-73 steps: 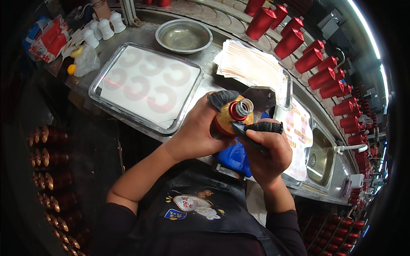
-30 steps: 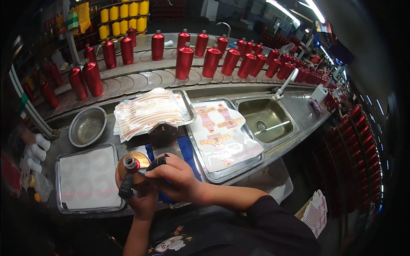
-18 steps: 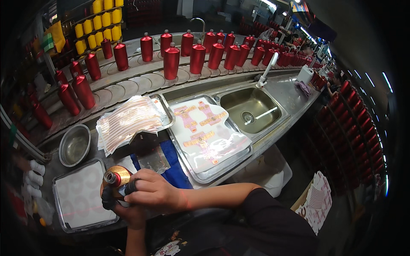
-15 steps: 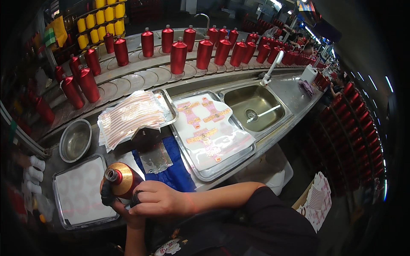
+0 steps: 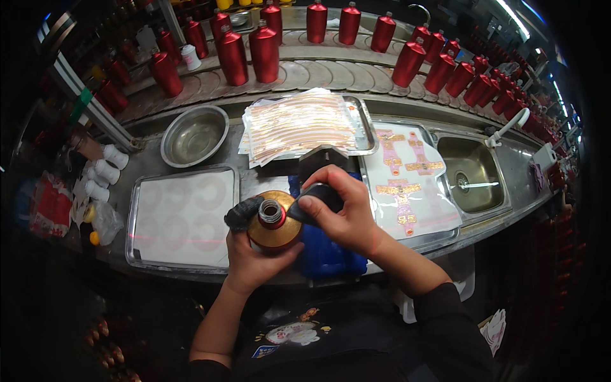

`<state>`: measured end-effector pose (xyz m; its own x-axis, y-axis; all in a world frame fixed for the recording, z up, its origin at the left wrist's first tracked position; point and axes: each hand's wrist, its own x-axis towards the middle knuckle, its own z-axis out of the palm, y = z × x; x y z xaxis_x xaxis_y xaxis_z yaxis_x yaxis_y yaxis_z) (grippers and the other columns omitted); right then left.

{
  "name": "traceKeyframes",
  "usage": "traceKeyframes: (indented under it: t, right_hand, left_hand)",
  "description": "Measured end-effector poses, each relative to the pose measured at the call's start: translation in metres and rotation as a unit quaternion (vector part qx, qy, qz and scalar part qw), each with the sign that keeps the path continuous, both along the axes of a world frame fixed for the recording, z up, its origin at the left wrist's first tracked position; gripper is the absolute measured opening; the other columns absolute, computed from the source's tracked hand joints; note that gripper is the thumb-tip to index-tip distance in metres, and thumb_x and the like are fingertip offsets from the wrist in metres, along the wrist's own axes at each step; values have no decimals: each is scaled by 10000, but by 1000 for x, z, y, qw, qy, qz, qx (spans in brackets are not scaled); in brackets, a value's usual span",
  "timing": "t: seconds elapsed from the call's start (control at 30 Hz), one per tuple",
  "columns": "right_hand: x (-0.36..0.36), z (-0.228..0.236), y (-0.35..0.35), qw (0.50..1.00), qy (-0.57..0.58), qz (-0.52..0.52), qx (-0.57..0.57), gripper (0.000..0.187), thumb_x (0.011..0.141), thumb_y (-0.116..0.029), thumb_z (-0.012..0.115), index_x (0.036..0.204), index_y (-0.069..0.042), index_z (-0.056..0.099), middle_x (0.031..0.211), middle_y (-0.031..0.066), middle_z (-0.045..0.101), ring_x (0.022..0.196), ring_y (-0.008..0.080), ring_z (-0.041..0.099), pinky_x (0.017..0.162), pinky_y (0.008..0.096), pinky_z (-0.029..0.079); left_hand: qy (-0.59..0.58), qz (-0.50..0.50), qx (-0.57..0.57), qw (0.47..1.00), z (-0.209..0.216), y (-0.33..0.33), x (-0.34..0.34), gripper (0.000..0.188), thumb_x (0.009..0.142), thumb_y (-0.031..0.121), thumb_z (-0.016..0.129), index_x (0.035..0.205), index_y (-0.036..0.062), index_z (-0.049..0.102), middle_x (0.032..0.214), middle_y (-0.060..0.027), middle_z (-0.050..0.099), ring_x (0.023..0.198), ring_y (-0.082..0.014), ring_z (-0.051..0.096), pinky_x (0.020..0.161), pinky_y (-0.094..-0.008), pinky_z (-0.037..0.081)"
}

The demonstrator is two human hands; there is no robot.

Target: The person applies a gold circular sticker to the neck of a red bottle, then smooths a rectangular label around the body of the bottle. They repeat the process on a second red bottle, pressing the stickers and labels firmly to adhere them.

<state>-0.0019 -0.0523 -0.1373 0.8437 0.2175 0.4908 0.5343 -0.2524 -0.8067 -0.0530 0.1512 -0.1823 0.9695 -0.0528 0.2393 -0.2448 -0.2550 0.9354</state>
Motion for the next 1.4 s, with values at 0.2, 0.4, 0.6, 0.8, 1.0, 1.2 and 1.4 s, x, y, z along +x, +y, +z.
traceKeyframes:
  t: [0.2,0.4,0.6,0.8,1.0,1.2,1.4]
  right_hand:
    - [37,-4,17,1000,3,11,0,195,842,-111,761,951,2,646,796,86,652,719,140,623,670,277,498]
    - [16,38,16,995,52,-40,72,165,834,-75,752,952,-7,659,801,101,670,750,160,667,697,292,528]
    - [-6,30,10,997,48,55,-34,197,838,-89,779,959,-5,648,810,106,652,728,171,645,679,278,507]
    - [36,17,11,994,66,76,-40,218,866,-148,768,964,1,642,871,45,634,819,117,592,755,253,478]
    - [61,30,28,993,89,71,-38,154,834,-85,748,929,-7,656,824,66,660,782,115,617,721,265,500]
    - [50,31,17,983,109,127,81,189,843,-92,782,968,1,674,871,37,658,830,99,620,764,241,494]
    - [77,28,22,975,169,133,-51,211,833,-123,786,981,-26,671,870,10,639,824,79,581,754,229,473]
  left_hand:
    - [74,-127,-119,982,6,37,23,955,579,127,981,1383,47,472,1272,-77,640,1182,-197,629,1045,-356,491]
    - [62,-122,-114,984,20,37,17,1189,556,190,1007,1519,55,323,1533,-149,418,1427,-260,417,1205,-408,315]
    - [69,91,48,992,18,0,-3,889,588,263,983,1323,86,515,1266,-138,558,1168,-312,601,1001,-412,495]
    - [16,11,-17,1000,19,18,12,801,590,209,970,1271,63,574,1172,-115,655,1078,-260,667,965,-370,524]
    - [90,-135,-110,981,21,34,28,994,590,156,978,1423,37,449,1356,-98,576,1273,-201,548,1102,-351,424]
    - [0,-25,-59,998,14,16,5,1186,549,179,1028,1491,63,316,1423,-103,486,1369,-232,461,1163,-402,364]
    - [29,-62,-18,997,8,19,14,1043,612,178,979,1451,28,377,1401,-131,518,1337,-233,499,1127,-373,403]
